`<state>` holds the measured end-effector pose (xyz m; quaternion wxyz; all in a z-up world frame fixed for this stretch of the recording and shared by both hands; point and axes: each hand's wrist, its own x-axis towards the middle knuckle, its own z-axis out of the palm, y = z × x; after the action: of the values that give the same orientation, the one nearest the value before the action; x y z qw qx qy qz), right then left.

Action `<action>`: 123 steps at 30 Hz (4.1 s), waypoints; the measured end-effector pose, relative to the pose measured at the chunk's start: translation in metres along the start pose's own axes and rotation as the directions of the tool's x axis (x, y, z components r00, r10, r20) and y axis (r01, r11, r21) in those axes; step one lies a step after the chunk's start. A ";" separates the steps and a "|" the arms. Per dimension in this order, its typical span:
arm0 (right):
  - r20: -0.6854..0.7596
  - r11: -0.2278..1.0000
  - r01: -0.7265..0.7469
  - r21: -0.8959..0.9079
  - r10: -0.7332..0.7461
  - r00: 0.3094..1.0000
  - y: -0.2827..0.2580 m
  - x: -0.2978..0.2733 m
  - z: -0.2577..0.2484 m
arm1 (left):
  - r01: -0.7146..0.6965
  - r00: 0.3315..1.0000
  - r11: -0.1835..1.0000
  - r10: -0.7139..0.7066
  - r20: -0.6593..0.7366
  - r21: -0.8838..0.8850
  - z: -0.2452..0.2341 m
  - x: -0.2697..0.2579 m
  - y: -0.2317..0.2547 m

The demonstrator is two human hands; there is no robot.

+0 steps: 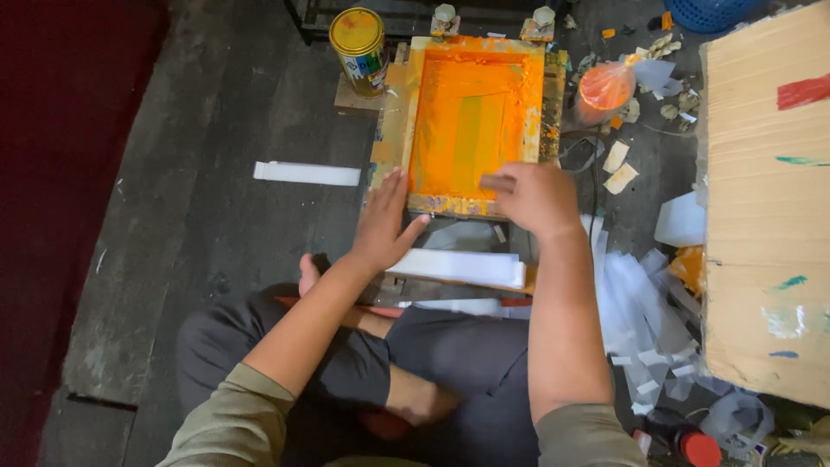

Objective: The person sits on the floor and handles a white strip of material, placing it on a wooden frame. They use a squeegee to spread orange ink across the screen, then remove the strip and place it on the floor.

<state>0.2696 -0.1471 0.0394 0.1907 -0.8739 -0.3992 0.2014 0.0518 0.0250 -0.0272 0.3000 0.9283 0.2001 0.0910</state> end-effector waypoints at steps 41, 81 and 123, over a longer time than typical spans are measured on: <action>0.051 0.945 0.128 -0.301 -0.118 0.992 0.002 0.104 0.066 | 0.138 0.990 0.948 -0.144 -0.002 0.288 0.026 0.128 -0.049; 0.086 0.926 0.120 -0.359 -0.095 0.992 0.009 0.103 0.077 | 0.160 0.982 0.924 -0.184 0.037 0.347 0.024 0.082 -0.033; -0.007 0.951 0.160 -0.264 -0.167 0.986 0.014 0.118 0.071 | 0.121 0.956 0.832 -0.245 0.162 0.542 -0.013 0.126 -0.013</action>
<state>0.3135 -0.0524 -0.0508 0.0950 -0.8583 -0.4905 0.1173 0.1576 0.0951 -0.0183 0.0624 0.9552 0.2706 -0.1019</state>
